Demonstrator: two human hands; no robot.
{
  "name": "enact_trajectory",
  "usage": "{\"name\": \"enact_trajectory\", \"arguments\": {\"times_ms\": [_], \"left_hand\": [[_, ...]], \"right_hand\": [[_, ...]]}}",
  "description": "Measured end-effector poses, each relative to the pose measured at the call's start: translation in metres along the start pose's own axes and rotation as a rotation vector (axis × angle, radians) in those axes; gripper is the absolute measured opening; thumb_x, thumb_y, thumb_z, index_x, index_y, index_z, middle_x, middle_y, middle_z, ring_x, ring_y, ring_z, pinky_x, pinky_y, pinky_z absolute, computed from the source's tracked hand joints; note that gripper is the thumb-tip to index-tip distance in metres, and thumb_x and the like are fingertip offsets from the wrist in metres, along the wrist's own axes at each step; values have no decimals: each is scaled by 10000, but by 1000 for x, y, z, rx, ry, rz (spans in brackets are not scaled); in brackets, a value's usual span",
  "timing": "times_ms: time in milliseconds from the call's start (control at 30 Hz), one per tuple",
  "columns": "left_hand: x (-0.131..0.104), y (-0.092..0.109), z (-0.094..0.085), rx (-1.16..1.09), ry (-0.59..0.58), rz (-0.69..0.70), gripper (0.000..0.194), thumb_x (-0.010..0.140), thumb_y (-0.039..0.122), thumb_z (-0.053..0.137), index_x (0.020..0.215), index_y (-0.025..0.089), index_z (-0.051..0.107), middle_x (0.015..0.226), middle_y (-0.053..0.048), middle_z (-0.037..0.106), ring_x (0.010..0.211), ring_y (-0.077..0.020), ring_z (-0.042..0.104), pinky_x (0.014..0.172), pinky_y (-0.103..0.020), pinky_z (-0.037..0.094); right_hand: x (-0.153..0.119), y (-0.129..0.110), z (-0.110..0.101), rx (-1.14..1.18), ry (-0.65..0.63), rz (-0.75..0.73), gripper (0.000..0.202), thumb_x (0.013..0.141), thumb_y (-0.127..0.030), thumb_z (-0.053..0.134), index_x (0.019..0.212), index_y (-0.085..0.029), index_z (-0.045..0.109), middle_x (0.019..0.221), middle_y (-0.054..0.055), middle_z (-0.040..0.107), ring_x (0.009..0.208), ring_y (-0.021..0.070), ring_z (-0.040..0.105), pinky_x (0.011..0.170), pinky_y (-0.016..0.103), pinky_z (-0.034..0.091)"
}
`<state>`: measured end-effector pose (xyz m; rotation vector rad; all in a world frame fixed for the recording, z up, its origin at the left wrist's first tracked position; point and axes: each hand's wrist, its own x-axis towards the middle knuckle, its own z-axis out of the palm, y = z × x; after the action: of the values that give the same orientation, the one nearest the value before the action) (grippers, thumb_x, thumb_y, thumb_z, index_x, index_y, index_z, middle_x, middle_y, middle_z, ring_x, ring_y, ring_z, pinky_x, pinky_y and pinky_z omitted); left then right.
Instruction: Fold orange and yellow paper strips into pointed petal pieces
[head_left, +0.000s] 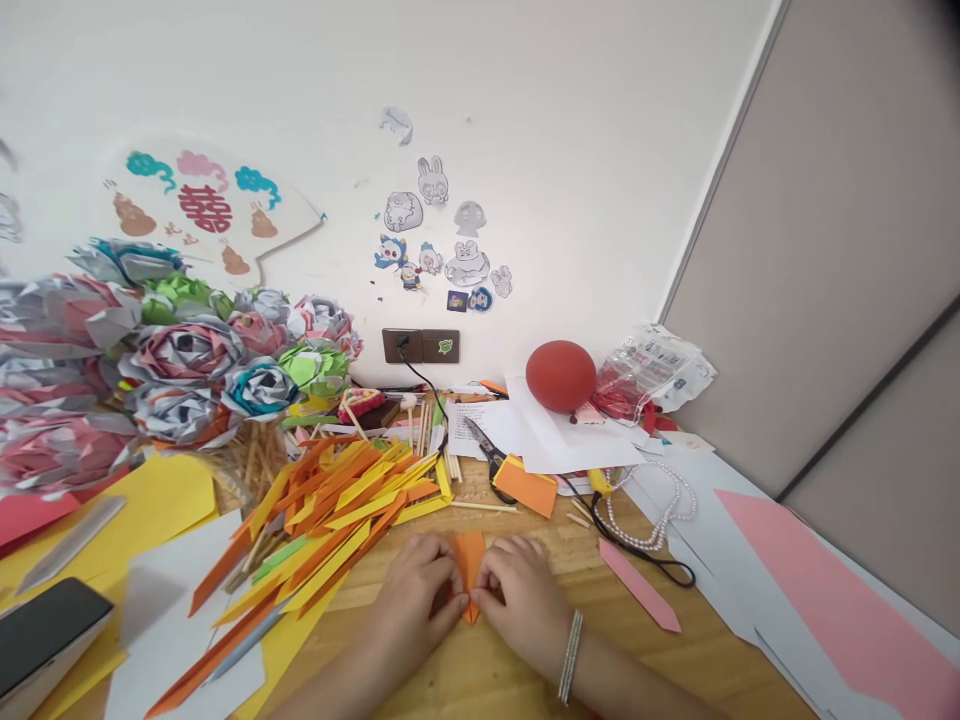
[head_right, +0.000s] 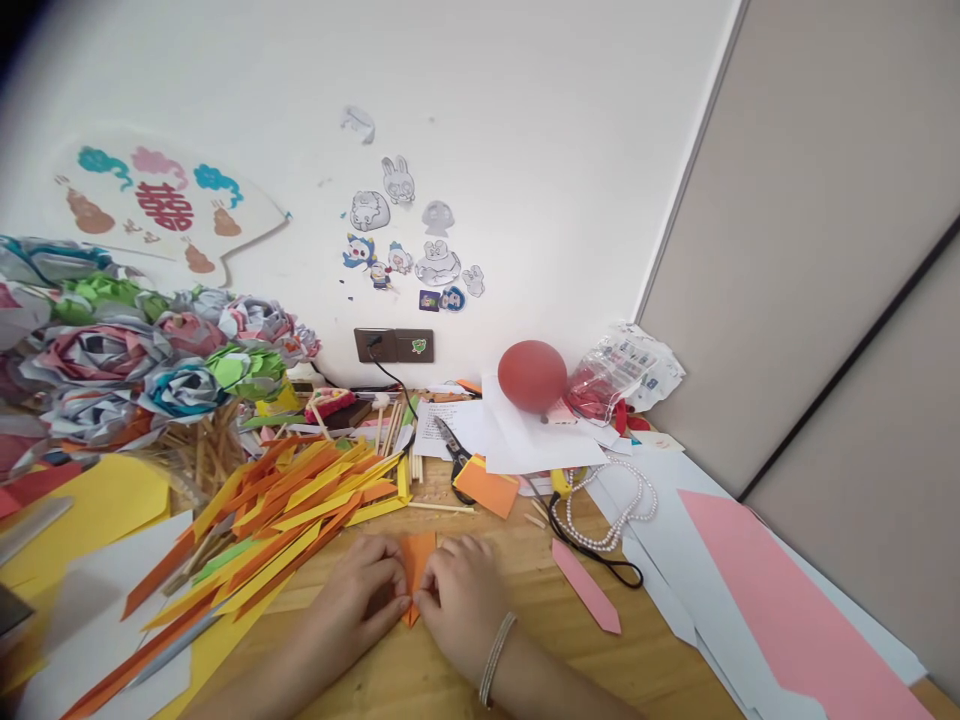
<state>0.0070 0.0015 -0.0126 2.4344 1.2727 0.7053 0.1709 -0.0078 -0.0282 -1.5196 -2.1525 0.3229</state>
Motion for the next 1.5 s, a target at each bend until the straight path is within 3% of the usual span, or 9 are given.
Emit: {"name": "enact_trajectory", "arguments": {"times_ms": [233, 367, 600, 800, 900, 1167, 1333, 1400, 1500], "left_hand": [[1, 1, 4, 91, -22, 13, 84, 760, 148, 552, 685, 185, 548, 833, -30, 556, 822, -205, 513, 717, -313, 425], [1, -1, 4, 69, -25, 1, 75, 772, 166, 559, 699, 185, 551, 831, -24, 551, 824, -201, 509, 724, -311, 420], [7, -1, 1, -6, -54, -40, 215, 838, 286, 527, 648, 187, 537, 810, -19, 545, 815, -192, 504, 723, -309, 407], [8, -3, 4, 34, -64, -88, 183, 792, 273, 590, 643, 189, 525, 804, -26, 541, 810, -207, 492, 710, -313, 388], [8, -3, 4, 42, -66, -91, 180, 777, 268, 612, 644, 188, 521, 808, -28, 541, 807, -213, 493, 707, -315, 383], [10, -5, 4, 37, -57, -67, 191, 772, 275, 618, 635, 191, 515, 812, -33, 550, 825, -220, 499, 719, -323, 387], [9, -4, 3, 39, -55, -74, 170, 767, 257, 615, 645, 192, 515, 794, -19, 548, 806, -209, 501, 713, -317, 389], [8, -4, 4, 47, -43, -82, 175, 770, 272, 615, 648, 192, 520, 788, -18, 546, 795, -206, 502, 706, -313, 391], [6, -5, 5, 116, 5, -112, 224, 755, 344, 635, 634, 189, 527, 785, -26, 544, 786, -213, 504, 696, -319, 397]], "right_hand": [[2, 0, -5, 104, -30, 32, 112, 742, -183, 661, 719, -186, 551, 707, -34, 558, 716, 147, 494, 684, 269, 311], [2, 2, -8, 122, -36, 3, 284, 634, -293, 780, 788, -200, 561, 778, -37, 573, 761, 163, 495, 704, 280, 304], [1, 1, -7, 93, -61, 13, 318, 631, -334, 787, 812, -213, 554, 851, -34, 576, 850, 175, 492, 761, 291, 299], [3, 7, -16, 155, -197, -47, 532, 491, -423, 845, 904, -234, 567, 842, -39, 552, 825, 182, 489, 748, 290, 305], [6, 8, -15, 159, -125, 11, 377, 593, -351, 799, 863, -223, 570, 783, -48, 542, 790, 162, 488, 726, 276, 299], [15, 17, -15, 149, -84, 1, 333, 601, -293, 788, 867, -230, 597, 771, -45, 553, 768, 161, 495, 706, 276, 295], [18, 21, -16, 163, 10, 57, 136, 748, -112, 620, 837, -214, 600, 671, -49, 544, 721, 142, 511, 707, 273, 311], [16, 20, -14, 166, 43, 67, 115, 758, -173, 639, 857, -208, 593, 678, -42, 554, 720, 150, 514, 715, 285, 321], [12, 18, -10, 126, 31, -4, 400, 601, -359, 790, 908, -218, 576, 836, -13, 592, 830, 199, 513, 755, 322, 326]]}}
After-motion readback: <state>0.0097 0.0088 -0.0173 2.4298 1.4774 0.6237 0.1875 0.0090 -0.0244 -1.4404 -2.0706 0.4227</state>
